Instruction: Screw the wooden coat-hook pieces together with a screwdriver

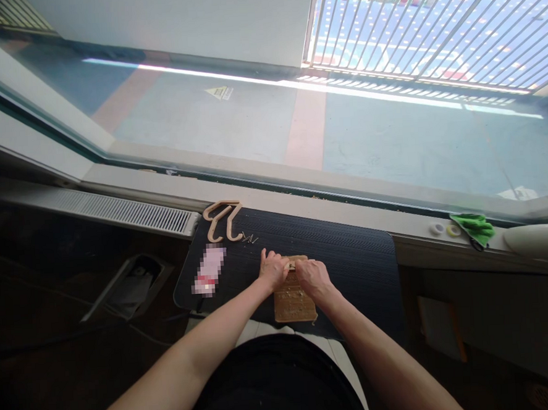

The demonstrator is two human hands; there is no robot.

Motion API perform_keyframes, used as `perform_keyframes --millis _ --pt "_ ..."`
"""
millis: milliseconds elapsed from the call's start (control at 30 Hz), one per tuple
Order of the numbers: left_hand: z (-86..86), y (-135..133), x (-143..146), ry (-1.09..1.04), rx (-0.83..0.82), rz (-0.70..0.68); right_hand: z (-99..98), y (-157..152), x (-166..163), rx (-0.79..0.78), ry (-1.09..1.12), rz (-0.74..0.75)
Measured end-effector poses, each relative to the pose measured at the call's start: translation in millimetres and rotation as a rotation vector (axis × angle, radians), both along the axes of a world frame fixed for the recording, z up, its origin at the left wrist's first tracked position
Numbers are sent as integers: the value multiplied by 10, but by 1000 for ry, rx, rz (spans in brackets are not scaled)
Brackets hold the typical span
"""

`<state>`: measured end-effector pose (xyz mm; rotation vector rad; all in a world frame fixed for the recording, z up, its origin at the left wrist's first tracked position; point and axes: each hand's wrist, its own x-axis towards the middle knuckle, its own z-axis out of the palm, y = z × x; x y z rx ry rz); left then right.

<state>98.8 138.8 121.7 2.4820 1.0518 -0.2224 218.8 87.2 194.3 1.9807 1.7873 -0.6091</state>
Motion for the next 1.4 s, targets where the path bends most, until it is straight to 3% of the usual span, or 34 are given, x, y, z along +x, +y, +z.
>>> perform_keyframes --millis 367,767,1100,1400 --pt "9 -2 0 3 7 3 95 -37 -8 30 29 55" --pt "-45 -7 2 -24 10 -1 -25 -50 35 3 22 -4" --pt "-59 -9 -3 -32 20 -6 65 -48 -33 33 46 49" --pt "-28 3 -6 -25 13 -15 -43 -44 8 27 41 -12"
